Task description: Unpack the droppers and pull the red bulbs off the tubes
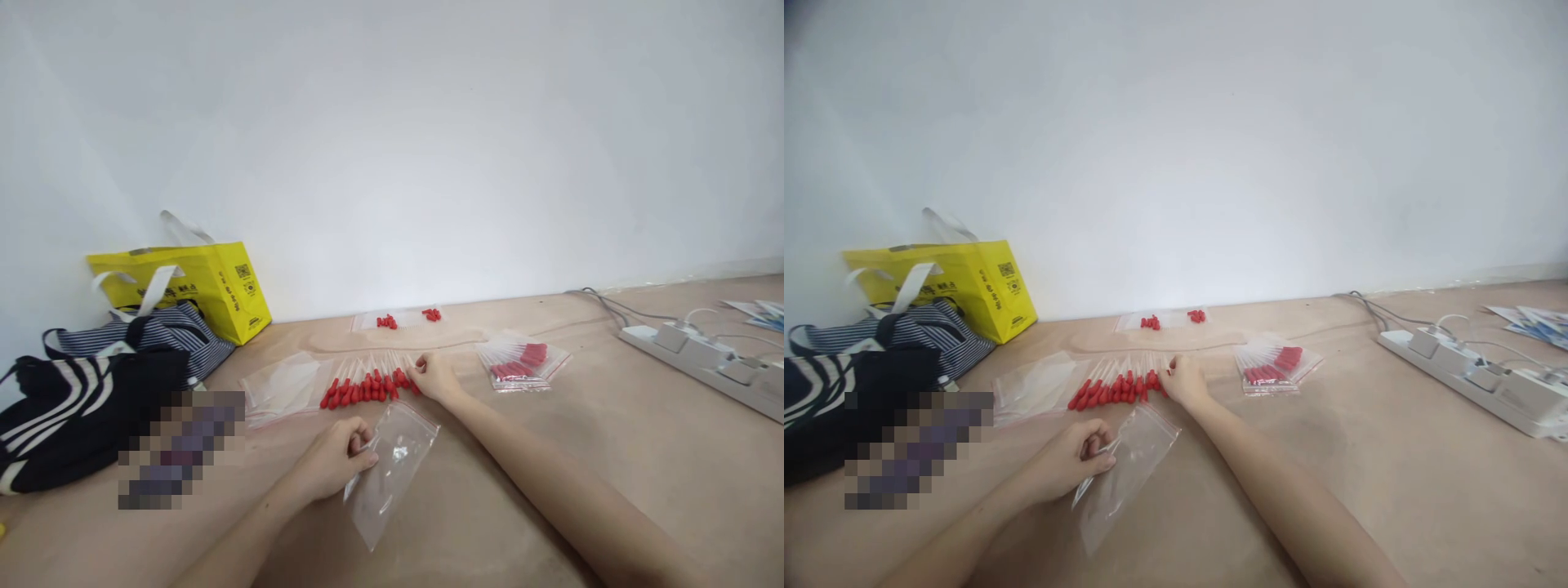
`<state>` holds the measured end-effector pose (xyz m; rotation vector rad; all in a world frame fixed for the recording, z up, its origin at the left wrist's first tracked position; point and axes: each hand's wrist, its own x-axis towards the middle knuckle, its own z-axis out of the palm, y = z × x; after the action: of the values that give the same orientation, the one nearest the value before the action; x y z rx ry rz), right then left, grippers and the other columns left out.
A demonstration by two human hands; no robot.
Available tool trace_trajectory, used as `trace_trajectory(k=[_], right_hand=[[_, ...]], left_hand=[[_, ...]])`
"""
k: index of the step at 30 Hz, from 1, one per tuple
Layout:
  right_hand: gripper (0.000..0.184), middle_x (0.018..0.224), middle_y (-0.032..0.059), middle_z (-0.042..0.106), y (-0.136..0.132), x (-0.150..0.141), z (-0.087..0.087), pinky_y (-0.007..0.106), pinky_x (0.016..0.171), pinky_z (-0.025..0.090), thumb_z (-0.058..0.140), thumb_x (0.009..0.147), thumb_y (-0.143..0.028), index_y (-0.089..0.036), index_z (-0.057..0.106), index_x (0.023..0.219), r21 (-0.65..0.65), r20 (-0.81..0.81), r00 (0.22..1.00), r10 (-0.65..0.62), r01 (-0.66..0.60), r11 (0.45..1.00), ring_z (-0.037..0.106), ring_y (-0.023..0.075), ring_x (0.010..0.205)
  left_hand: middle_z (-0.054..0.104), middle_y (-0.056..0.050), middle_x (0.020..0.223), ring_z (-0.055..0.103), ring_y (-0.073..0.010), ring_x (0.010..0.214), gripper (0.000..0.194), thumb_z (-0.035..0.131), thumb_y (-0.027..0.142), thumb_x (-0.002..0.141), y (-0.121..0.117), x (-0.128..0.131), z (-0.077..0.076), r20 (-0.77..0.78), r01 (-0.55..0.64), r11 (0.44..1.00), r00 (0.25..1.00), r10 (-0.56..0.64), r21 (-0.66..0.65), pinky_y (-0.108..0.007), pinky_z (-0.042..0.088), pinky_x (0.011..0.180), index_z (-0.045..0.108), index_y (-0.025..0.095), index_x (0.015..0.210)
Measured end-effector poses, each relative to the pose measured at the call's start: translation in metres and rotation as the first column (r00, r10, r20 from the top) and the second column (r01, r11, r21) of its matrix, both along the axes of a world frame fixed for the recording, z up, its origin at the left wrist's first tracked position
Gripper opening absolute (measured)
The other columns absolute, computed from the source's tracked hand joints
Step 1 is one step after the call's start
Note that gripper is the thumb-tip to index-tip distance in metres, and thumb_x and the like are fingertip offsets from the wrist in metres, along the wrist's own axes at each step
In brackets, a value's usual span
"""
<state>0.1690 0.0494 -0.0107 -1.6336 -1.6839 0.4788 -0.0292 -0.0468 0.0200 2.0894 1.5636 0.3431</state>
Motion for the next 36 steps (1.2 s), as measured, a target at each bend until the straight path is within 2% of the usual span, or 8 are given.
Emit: trace_trajectory(k=[7,10,15,21,27,29,33,36], right_hand=[[0.03,0.065,0.0059,0.063,-0.005,0.005,-0.005,0.024,0.057,0.039,0.042,0.082,-0.035,-0.014,0.059,0.068,0.032,-0.056,0.994,0.096,-0.095,0.995,0.057,0.0144,0.061],[0.029,0.067,0.0042,0.063,-0.016,0.01,-0.007,0.022,0.057,0.04,0.038,0.084,-0.031,-0.014,0.059,0.075,0.082,-0.082,0.986,0.146,-0.139,0.987,0.057,0.0127,0.061],[0.019,0.082,0.0065,0.061,-0.042,0.036,-0.011,0.027,0.071,0.04,0.045,0.08,-0.029,-0.015,0.058,0.084,0.254,0.023,0.984,0.176,-0.176,0.951,0.054,0.0166,0.08],[0.019,0.089,0.0099,0.059,-0.051,0.106,-0.007,0.038,0.079,0.031,0.046,0.077,-0.026,-0.018,0.063,0.082,0.389,0.408,0.884,-0.226,0.055,0.92,0.047,0.0238,0.088],[0.033,0.105,0.0129,0.055,-0.039,0.162,-0.008,0.045,0.078,0.031,0.047,0.073,-0.043,-0.02,0.063,0.091,0.253,0.443,0.73,-0.52,0.455,0.854,0.045,0.031,0.098],[0.033,0.104,0.0122,0.055,-0.034,0.168,-0.013,0.04,0.076,0.035,0.047,0.073,-0.043,-0.02,0.064,0.088,0.2,0.442,0.76,-0.477,0.435,0.878,0.048,0.0281,0.095],[0.024,0.095,0.0129,0.059,-0.027,0.172,-0.021,0.03,0.072,0.038,0.046,0.074,-0.029,-0.016,0.065,0.077,0.224,0.425,0.802,-0.418,0.354,0.908,0.054,0.0216,0.086],[0.025,0.081,0.0128,0.063,-0.025,0.174,-0.02,0.029,0.071,0.038,0.041,0.074,-0.018,-0.015,0.065,0.067,0.246,0.418,0.812,-0.409,0.332,0.911,0.056,0.0209,0.079]], left_hand=[[0.048,0.006,0.056,0.047,-0.0098,0.054,0.031,0.055,0.048,0.064,0.006,-0.017,0.035,0.325,0.125,0.974,0.944,-0.058,-0.189,-0.021,0.038,0.053,0.047,0.018,0.065],[0.048,0.006,0.056,0.046,-0.0082,0.048,0.033,0.058,0.047,0.06,0.025,-0.041,0.037,0.53,-0.271,0.962,0.818,0.222,0.016,-0.019,0.036,0.046,0.049,0.018,0.072],[0.055,0.002,0.063,0.055,-0.0126,0.051,0.026,0.056,0.033,0.064,0.058,-0.089,0.019,0.548,-0.771,0.618,0.587,0.596,0.154,-0.023,0.043,0.05,0.047,0.017,0.084],[0.06,-0.014,0.093,0.054,-0.0298,0.094,0.038,0.05,0.03,0.07,0.062,-0.109,0.01,-0.062,-0.557,0.62,0.714,0.697,0.552,-0.039,0.043,0.077,0.049,0.012,0.104],[0.049,-0.015,0.115,0.04,-0.033,0.111,0.038,0.036,0.035,0.08,0.049,-0.088,0.014,-0.139,-0.368,0.483,0.664,0.735,0.794,-0.045,0.034,0.087,0.054,0.014,0.106],[0.045,-0.015,0.123,0.033,-0.0297,0.119,0.042,0.033,0.035,0.082,0.05,-0.082,0.01,-0.195,-0.302,0.529,0.697,0.69,0.793,-0.044,0.027,0.096,0.052,0.013,0.112],[0.033,-0.012,0.136,0.022,-0.0289,0.127,0.048,0.023,0.035,0.085,0.059,-0.079,-0.005,-0.449,-0.259,0.854,0.761,0.469,0.452,-0.052,0.018,0.098,0.036,0.019,0.129],[0.026,-0.01,0.139,0.023,-0.0283,0.127,0.049,0.019,0.039,0.086,0.065,-0.084,-0.015,-0.467,-0.298,0.928,0.803,0.37,0.223,-0.052,0.02,0.097,0.031,0.023,0.131]])
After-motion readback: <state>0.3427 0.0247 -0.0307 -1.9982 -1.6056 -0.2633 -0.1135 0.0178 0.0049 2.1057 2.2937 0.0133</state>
